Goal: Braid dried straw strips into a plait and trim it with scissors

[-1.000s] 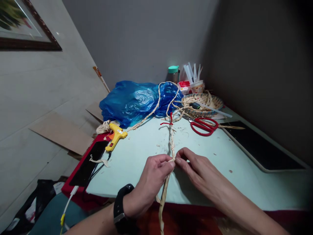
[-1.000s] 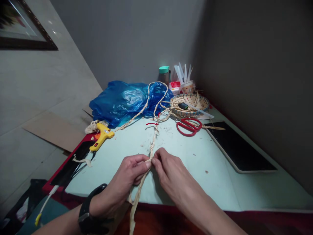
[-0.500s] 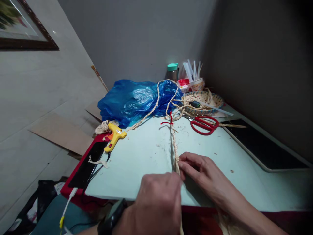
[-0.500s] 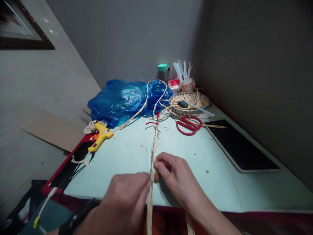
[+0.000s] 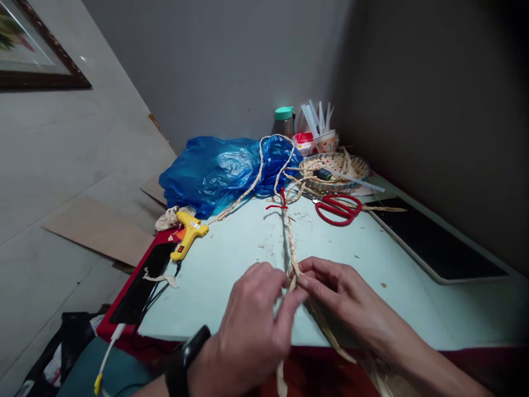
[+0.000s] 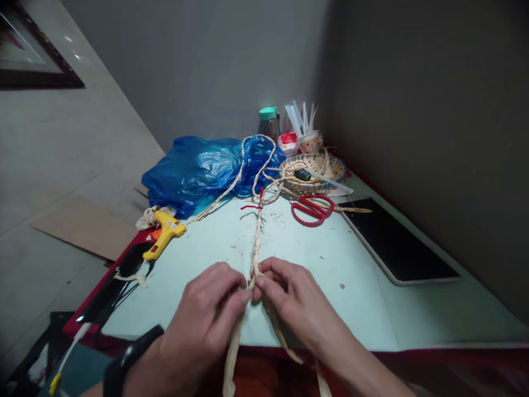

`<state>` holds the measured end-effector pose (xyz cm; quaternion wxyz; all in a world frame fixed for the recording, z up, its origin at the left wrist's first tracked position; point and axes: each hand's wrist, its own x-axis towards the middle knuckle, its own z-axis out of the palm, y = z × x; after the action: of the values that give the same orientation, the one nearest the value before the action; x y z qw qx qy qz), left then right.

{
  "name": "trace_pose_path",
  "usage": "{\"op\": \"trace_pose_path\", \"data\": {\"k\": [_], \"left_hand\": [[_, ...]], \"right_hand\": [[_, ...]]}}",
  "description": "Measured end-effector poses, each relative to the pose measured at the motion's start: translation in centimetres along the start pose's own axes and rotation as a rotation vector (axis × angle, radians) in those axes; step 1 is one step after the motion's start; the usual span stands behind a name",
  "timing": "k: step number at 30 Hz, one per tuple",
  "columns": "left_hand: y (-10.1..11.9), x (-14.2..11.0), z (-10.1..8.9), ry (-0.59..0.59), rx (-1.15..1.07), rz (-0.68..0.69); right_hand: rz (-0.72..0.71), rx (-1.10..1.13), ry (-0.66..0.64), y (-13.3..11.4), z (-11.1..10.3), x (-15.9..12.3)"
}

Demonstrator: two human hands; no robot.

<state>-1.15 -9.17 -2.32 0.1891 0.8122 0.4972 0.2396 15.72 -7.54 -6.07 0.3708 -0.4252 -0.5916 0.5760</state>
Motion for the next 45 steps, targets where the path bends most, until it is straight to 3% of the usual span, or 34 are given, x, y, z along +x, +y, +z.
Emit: {"op": "trace_pose_path", "data": {"k": [5,8,17,24,28,32,37,41,43,45], "left_hand": [[-1.2,2.1,0.0,-0.297,-0.567,-0.269],[-1.5,2.2,0.7,-0.377,-0.800,-0.340],[-1.8,1.8,1.0,-0.265,-0.697,-0.396],[-1.4,1.3,1.8,-0.158,-0.885,-0.504],[-1.2,0.6,1.7,-0.175,-1.104,-0.575],[-1.5,0.4,1.3,-0.192,-1.208,-0.565],[-2.1,0.7,0.4,-0.243,-1.271,-0.566],[-2.0,1.2,-0.2,-0.278,-1.366,-0.563],[-1.9,1.4,-0.3,-0.306,-1.389,-0.569],[-1.8,1.7,-0.3,-0.332,-1.381,-0.576]], "right_hand": [[-0.045,-0.120,0.023,0.0,0.6,-0.3],[-0.069,-0.223,0.013,-0.3,0.7,-0.8],[-0.023,-0.784,0.009,-1.0,0.7,-2.5],[-0.522,-1.243,0.166,0.4,3.6,-4.0],[-0.627,-1.397,0.304,1.0,5.7,-3.8],[-0.604,-1.367,0.277,1.1,6.2,-3.9],[-0.543,-1.109,0.074,-0.8,3.5,-4.4],[-0.451,-0.911,0.318,-2.3,0.6,-3.0],[-0.320,-0.795,0.291,-2.4,-0.1,-1.6],[-0.211,-0.672,0.178,-2.3,-0.3,-0.3]]}}
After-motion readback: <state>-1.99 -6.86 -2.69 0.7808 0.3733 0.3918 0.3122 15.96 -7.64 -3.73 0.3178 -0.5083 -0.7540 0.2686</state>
